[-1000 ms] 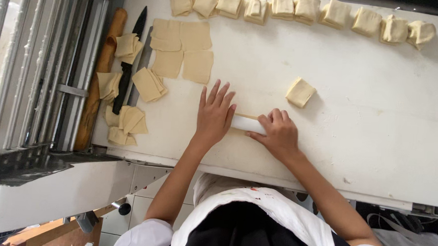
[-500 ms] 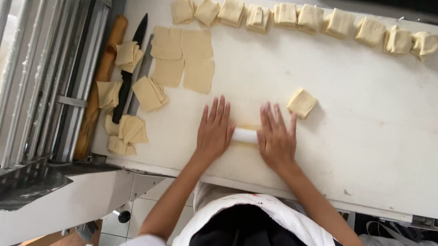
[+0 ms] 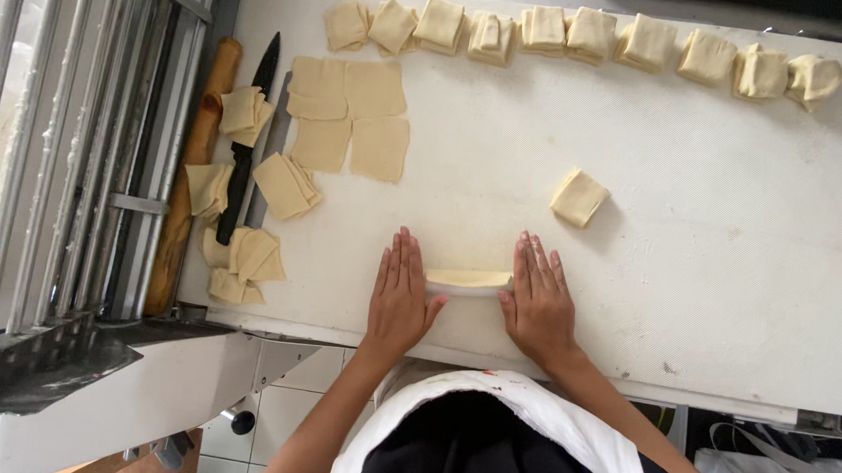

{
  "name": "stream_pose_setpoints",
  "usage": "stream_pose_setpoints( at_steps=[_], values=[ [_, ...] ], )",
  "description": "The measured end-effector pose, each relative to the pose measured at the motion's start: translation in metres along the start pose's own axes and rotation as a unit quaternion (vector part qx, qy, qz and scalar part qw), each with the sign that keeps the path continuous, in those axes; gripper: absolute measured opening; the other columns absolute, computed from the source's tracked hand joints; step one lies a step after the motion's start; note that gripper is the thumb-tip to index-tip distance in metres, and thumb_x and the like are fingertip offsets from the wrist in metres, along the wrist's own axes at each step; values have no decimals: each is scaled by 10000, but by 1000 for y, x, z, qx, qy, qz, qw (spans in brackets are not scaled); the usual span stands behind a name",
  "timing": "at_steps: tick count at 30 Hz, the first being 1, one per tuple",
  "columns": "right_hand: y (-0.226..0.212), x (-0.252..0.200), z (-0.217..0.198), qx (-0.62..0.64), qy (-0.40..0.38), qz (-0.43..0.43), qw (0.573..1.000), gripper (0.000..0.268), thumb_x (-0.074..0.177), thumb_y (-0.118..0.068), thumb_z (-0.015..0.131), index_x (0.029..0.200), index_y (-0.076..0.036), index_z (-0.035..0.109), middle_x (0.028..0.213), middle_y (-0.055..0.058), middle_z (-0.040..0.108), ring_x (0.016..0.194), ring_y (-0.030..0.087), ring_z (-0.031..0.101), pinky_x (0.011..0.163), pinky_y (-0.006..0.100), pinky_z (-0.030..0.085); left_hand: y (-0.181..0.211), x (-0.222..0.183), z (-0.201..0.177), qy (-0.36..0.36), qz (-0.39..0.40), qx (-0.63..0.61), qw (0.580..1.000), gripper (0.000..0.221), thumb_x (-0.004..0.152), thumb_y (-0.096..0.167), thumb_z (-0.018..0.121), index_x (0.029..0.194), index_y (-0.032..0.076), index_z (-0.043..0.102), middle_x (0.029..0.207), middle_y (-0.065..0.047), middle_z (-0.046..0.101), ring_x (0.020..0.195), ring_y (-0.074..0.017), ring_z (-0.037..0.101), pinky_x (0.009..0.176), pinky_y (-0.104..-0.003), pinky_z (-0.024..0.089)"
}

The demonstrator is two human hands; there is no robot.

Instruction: The person rolls small square pieces of dough into cylinders using a white tube on a large work surface.

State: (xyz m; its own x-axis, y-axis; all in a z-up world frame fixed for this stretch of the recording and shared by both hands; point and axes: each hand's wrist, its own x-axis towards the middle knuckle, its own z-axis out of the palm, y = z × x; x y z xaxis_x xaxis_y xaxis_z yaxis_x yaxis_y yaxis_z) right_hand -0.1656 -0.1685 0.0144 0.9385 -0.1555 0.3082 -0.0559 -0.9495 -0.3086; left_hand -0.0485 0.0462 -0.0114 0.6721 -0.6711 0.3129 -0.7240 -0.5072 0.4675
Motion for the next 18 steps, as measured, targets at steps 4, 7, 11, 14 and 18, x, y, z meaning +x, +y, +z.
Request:
stream_pose_setpoints(
  at_steps=[4, 7, 11, 14, 18],
  values=[
    [8, 8, -8, -39, -25, -16, 999, 627, 1040, -284, 436, 1533, 89, 334, 1561, 256, 451, 1494, 369, 376, 1247, 565, 213, 3, 15, -19, -18, 37, 34, 999, 1035, 989, 650, 503, 1580, -143, 197, 1634, -383, 209, 1546, -483, 257, 1291, -520, 181],
    [14, 13, -18, 56, -28, -57, 996, 590, 1034, -276, 496, 1481, 101, 427, 1523, 284, 477, 1471, 416, 398, 1233, 542, 280, 12, 30, -23, 1, 85, 50, 995, 1109, 752, 737, 586, 1449, -96, 362, 1487, -376, 352, 1394, -494, 357, 1140, -586, 220],
    [25, 9, -27, 29, -41, -92, 995, 541, 859, -356, 726, 1248, -1, 604, 1328, 202, 606, 1303, 391, 511, 1108, 487, 427, 17, 47, -3, -87, 176, -13, 980, 530, 933, 473, 683, 1236, 40, 646, 1153, -130, 648, 1111, -304, 613, 960, -433, 497],
    [30, 4, -34, 49, -40, -112, 992, 502, 806, -296, 807, 1179, -3, 641, 1191, 151, 652, 1143, 346, 589, 988, 445, 511, 8, 64, 6, -120, 263, -13, 957, 258, 965, 326, 697, 1018, 74, 707, 898, -38, 658, 889, -211, 658, 777, -355, 558],
    [29, -3, -41, 98, -23, -145, 984, 422, 819, -187, 804, 1155, 8, 638, 1134, 142, 649, 1041, 314, 651, 892, 397, 559, -1, 90, 1, -100, 342, -55, 933, 131, 916, 158, 671, 1021, 110, 733, 883, -17, 660, 835, -196, 675, 724, -328, 560]
  ],
)
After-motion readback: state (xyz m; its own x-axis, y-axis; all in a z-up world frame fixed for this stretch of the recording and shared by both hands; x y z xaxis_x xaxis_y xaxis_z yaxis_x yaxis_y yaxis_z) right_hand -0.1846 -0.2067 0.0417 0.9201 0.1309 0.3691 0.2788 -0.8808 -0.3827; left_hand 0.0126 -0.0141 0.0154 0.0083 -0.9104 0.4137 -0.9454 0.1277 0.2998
